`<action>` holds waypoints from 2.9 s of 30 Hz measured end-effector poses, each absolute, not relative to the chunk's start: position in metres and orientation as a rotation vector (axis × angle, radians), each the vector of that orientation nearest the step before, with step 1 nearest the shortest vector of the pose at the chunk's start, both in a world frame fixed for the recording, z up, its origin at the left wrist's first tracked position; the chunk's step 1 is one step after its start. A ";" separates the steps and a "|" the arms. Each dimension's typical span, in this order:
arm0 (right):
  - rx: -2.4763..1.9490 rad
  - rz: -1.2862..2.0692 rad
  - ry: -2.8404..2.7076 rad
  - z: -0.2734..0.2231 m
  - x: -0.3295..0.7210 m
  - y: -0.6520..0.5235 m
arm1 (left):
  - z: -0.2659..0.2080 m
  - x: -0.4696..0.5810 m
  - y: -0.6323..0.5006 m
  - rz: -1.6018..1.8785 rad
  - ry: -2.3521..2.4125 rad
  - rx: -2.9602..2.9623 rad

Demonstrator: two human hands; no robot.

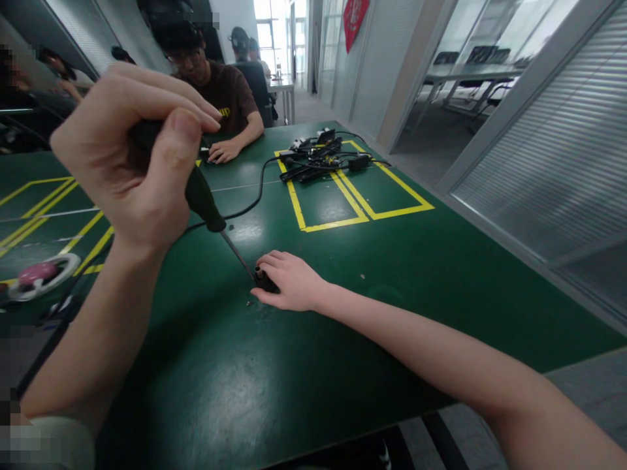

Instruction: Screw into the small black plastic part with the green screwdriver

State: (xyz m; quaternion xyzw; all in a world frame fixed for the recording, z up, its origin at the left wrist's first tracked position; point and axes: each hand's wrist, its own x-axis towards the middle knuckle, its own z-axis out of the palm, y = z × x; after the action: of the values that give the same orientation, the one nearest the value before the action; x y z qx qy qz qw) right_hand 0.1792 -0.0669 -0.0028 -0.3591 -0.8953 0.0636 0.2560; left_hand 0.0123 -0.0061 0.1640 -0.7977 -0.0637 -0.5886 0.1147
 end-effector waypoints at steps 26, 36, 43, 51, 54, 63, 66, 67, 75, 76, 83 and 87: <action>-0.969 0.169 -2.423 -0.002 0.179 -0.067 | 0.161 0.009 -0.006 -1.699 -0.224 -2.347; -0.971 0.214 -2.427 -0.001 0.180 -0.067 | 0.162 0.011 -0.006 -1.853 -0.132 -2.371; -0.961 0.196 -2.424 -0.001 0.180 -0.067 | 0.160 0.012 0.000 -1.820 -0.059 -2.481; -0.966 0.162 -2.428 -0.003 0.179 -0.067 | 0.164 0.010 -0.008 -1.673 -0.179 -2.365; -0.975 0.179 -2.429 -0.003 0.179 -0.067 | 0.165 0.010 -0.008 -1.646 -0.178 -2.313; -0.968 0.204 -2.430 -0.002 0.179 -0.067 | 0.164 0.013 0.000 -1.715 -0.160 -2.231; -0.970 0.217 -2.431 -0.001 0.179 -0.067 | 0.159 0.014 -0.001 -1.800 -0.165 -2.280; -0.968 0.220 -2.430 -0.001 0.179 -0.067 | 0.158 0.015 -0.002 -1.852 -0.162 -2.319; -0.967 0.200 -2.429 -0.002 0.179 -0.067 | 0.159 0.015 -0.005 -1.855 -0.159 -2.364; -0.967 0.196 -2.430 -0.002 0.179 -0.067 | 0.161 0.014 -0.004 -1.798 -0.144 -2.331; -0.965 0.199 -2.429 -0.002 0.180 -0.067 | 0.159 0.012 -0.008 -1.863 -0.189 -2.283; -0.963 0.206 -2.429 -0.001 0.180 -0.067 | 0.155 0.013 -0.012 -2.037 -0.197 -2.468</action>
State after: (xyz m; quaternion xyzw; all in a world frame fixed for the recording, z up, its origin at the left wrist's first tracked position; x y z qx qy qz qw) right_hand 0.1796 -0.0671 -0.0010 -0.3550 -0.8956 0.0758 0.2573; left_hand 0.0130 -0.0122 0.1553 -0.7693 -0.0615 -0.6351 -0.0324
